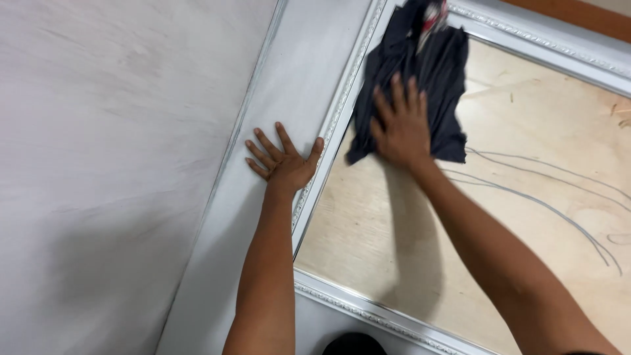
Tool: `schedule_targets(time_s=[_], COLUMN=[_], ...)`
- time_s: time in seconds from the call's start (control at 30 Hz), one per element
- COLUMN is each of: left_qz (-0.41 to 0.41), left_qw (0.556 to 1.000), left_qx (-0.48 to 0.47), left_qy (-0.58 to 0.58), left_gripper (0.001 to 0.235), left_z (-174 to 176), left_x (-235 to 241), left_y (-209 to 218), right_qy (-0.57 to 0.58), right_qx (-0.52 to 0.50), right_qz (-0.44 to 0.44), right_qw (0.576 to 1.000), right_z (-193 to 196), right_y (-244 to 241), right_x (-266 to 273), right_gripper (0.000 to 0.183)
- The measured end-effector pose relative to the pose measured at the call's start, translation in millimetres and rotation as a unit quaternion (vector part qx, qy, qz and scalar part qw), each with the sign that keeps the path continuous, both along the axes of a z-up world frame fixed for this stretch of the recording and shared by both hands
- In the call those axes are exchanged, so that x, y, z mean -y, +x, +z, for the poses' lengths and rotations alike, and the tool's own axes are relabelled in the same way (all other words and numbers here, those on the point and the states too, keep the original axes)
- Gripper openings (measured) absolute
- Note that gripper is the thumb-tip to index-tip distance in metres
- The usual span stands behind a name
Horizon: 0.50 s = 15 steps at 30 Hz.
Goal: Cleaning a glass pane inside a picture frame using a brush, spray cleaner, and a cloth
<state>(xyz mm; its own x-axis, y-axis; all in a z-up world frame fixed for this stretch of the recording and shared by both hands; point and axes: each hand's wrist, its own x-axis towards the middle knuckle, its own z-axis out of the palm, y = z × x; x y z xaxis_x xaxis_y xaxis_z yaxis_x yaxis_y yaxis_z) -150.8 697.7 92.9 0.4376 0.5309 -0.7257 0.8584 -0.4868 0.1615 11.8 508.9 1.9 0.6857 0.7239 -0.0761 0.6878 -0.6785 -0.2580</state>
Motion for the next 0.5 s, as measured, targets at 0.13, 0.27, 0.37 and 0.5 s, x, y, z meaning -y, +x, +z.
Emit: schedule_targets(time_s=[0.13, 0.27, 0.37, 0.5], left_qz=[-0.002, -0.011, -0.004, -0.001], left_qw=[1.0, 1.0, 1.0, 1.0], left_qx=[0.002, 0.004, 0.012, 0.007], left_qy=[-0.003, 0.003, -0.006, -0.019], left_gripper=[0.121, 0.125, 0.125, 0.122], left_z=[-4.4, -13.9, -3.5, 12.7], left_x=[-1.3, -2.6, -3.3, 1.1], left_y=[-0.7, -2.9, -0.8, -2.4], right_qy=[0.061, 0.084, 0.109, 0.107], right_qx=[0.018, -0.154, -0.11, 0.211], right_qz=[0.138, 0.376, 0.367, 0.146], right_qw=[0.988, 0.91, 0.917, 0.961], right_z=[16.9, 32.6, 19.2, -51.9], right_y=[-166.9, -226.3, -138.7, 43.1], right_x=[63.6, 106.3, 79.1, 34.4], right_gripper=[0.065, 0.054, 0.053, 0.078])
